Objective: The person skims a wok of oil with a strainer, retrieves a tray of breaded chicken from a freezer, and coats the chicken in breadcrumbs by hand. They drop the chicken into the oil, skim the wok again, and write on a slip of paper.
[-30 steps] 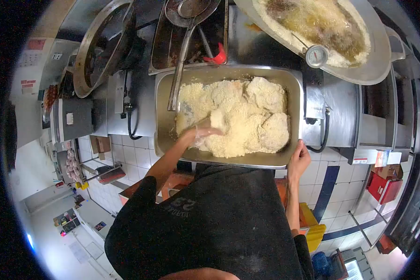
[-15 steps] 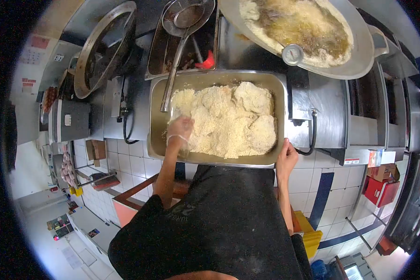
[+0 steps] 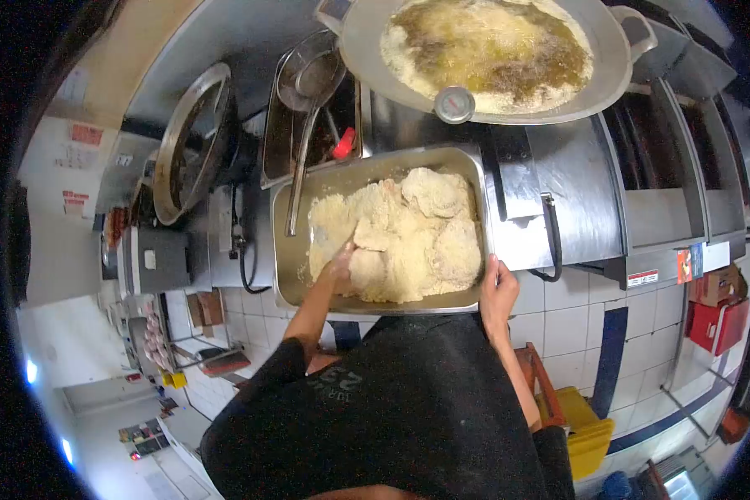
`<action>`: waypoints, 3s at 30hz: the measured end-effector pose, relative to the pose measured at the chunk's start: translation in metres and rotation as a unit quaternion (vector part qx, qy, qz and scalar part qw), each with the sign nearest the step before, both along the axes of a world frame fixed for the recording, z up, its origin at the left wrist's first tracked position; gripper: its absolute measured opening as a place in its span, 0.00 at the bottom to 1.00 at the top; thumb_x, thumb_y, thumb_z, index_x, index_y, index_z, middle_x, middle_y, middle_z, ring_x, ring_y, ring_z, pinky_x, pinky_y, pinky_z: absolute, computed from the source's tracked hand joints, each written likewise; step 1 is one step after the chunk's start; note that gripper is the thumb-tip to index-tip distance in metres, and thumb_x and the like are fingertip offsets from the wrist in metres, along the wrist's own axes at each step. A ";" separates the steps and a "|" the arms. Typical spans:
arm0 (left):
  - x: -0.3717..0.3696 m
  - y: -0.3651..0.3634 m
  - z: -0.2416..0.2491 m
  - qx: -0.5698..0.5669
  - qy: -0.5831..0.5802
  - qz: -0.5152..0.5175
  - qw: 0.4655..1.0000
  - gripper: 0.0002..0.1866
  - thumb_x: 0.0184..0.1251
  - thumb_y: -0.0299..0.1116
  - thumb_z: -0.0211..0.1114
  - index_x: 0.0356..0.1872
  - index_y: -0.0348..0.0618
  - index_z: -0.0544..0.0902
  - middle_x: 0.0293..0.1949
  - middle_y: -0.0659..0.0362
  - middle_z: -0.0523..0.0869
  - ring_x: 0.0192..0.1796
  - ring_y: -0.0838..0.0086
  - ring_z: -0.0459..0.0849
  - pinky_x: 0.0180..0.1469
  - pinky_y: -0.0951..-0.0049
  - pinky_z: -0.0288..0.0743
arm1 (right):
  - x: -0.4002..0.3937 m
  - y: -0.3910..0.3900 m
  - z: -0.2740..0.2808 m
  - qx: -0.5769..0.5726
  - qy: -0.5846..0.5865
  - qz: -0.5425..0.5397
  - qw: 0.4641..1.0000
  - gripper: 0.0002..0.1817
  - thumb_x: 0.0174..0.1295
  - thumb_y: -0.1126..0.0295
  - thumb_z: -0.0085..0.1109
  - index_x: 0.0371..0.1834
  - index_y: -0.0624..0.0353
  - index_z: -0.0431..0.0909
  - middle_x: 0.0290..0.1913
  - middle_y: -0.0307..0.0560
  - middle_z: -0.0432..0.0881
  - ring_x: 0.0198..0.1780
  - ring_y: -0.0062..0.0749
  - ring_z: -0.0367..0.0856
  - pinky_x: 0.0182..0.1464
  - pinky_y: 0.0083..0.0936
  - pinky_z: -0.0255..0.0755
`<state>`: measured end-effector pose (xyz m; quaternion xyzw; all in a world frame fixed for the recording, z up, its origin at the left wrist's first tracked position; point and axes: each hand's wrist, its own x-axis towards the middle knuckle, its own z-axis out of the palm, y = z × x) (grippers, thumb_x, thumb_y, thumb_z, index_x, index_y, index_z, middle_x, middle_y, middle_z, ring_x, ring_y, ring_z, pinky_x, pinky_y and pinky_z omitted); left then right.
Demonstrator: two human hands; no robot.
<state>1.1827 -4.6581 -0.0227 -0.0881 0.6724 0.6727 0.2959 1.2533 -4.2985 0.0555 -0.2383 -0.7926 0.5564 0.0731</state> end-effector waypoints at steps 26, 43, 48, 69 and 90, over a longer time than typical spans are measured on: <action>-0.121 0.169 0.106 -0.527 0.283 -0.490 0.634 0.42 0.46 0.57 0.73 0.60 0.44 0.74 0.57 0.46 0.79 0.62 0.55 0.76 0.65 0.57 0.69 | 0.016 0.003 -0.005 0.011 0.007 -0.049 0.999 0.20 0.70 0.60 0.54 0.28 0.68 0.77 0.18 0.60 0.65 0.19 0.35 0.56 0.24 0.34 0.61; -0.064 0.109 0.064 -0.599 0.380 -0.256 0.656 0.36 0.43 0.39 0.75 0.57 0.45 0.71 0.55 0.50 0.74 0.58 0.54 0.76 0.61 0.59 0.71 | 0.010 -0.012 -0.007 -0.054 -0.002 -0.022 0.998 0.24 0.72 0.58 0.52 0.24 0.69 0.74 0.16 0.39 0.61 0.23 0.20 0.57 0.25 0.26 0.55; -0.069 0.110 0.072 -0.571 0.246 -0.284 0.730 0.38 0.41 0.43 0.76 0.58 0.49 0.72 0.55 0.51 0.75 0.62 0.55 0.73 0.62 0.58 0.70 | 0.012 -0.009 -0.007 -0.070 -0.015 -0.006 0.997 0.23 0.72 0.60 0.51 0.23 0.68 0.71 0.18 0.35 0.57 0.24 0.18 0.54 0.24 0.25 0.51; -0.033 0.080 0.140 -0.531 0.226 -0.306 0.757 0.34 0.60 0.52 0.63 0.62 0.40 0.74 0.65 0.45 0.72 0.68 0.53 0.69 0.69 0.61 0.63 | 0.013 -0.010 -0.010 -0.076 -0.030 -0.007 0.997 0.23 0.72 0.59 0.50 0.27 0.70 0.74 0.19 0.34 0.59 0.25 0.18 0.55 0.25 0.25 0.52; -0.079 0.081 0.096 -0.363 0.208 -0.253 0.872 0.49 0.53 0.63 0.68 0.70 0.40 0.63 0.69 0.41 0.64 0.72 0.52 0.62 0.72 0.57 0.58 | 0.014 -0.011 -0.003 -0.092 -0.026 -0.012 0.995 0.23 0.72 0.59 0.51 0.26 0.71 0.77 0.18 0.30 0.62 0.24 0.15 0.55 0.24 0.23 0.49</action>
